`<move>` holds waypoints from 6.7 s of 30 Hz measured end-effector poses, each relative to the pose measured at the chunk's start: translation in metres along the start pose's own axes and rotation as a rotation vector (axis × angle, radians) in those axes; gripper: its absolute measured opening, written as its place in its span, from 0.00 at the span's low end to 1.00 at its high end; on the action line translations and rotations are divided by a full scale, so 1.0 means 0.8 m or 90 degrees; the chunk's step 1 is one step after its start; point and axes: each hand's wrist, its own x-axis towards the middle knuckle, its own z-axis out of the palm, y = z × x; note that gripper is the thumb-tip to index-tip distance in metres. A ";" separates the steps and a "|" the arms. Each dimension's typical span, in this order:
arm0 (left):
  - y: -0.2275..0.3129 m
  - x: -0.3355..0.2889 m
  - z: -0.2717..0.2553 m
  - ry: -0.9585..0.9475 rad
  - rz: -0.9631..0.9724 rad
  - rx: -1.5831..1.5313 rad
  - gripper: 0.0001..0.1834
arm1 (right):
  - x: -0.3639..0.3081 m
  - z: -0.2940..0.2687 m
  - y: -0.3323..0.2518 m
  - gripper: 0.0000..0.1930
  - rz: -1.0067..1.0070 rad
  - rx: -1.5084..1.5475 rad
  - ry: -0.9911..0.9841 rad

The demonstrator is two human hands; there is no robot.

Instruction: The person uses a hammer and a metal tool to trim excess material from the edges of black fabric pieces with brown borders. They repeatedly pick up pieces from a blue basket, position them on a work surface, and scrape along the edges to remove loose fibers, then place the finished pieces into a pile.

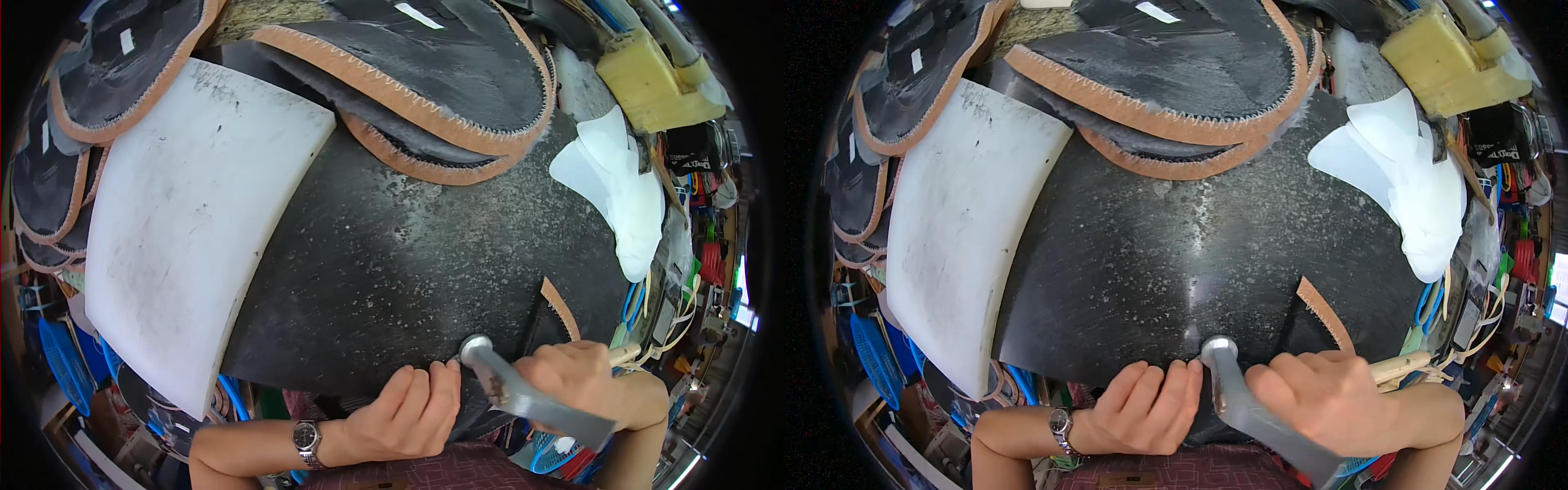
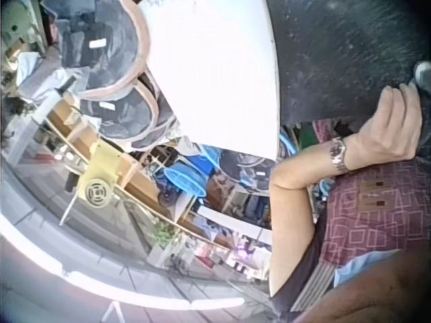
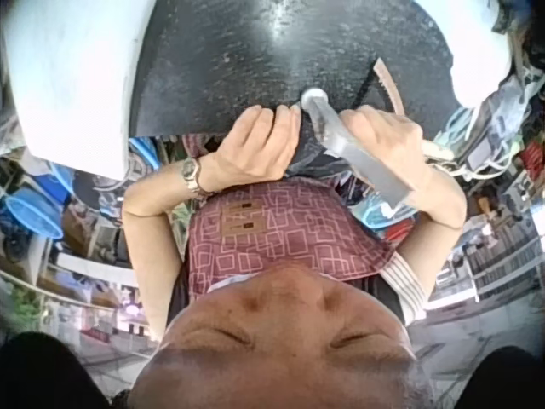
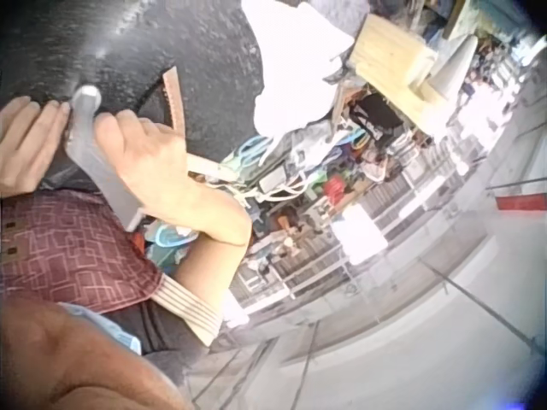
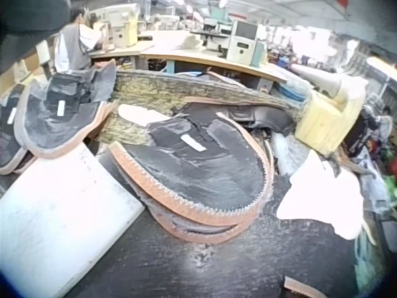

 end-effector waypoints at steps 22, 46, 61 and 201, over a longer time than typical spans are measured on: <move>0.024 0.010 -0.006 0.039 -0.275 -0.410 0.15 | -0.026 0.007 0.005 0.12 0.182 0.046 0.159; -0.038 0.048 -0.003 -0.169 0.266 -0.228 0.11 | -0.063 0.021 0.001 0.15 0.080 0.143 0.088; -0.033 0.050 -0.005 -0.179 0.446 0.025 0.10 | -0.044 0.017 -0.008 0.12 0.012 -0.046 0.124; 0.015 -0.067 -0.011 0.013 -0.237 -0.492 0.16 | 0.015 -0.060 -0.043 0.15 0.028 -0.041 0.199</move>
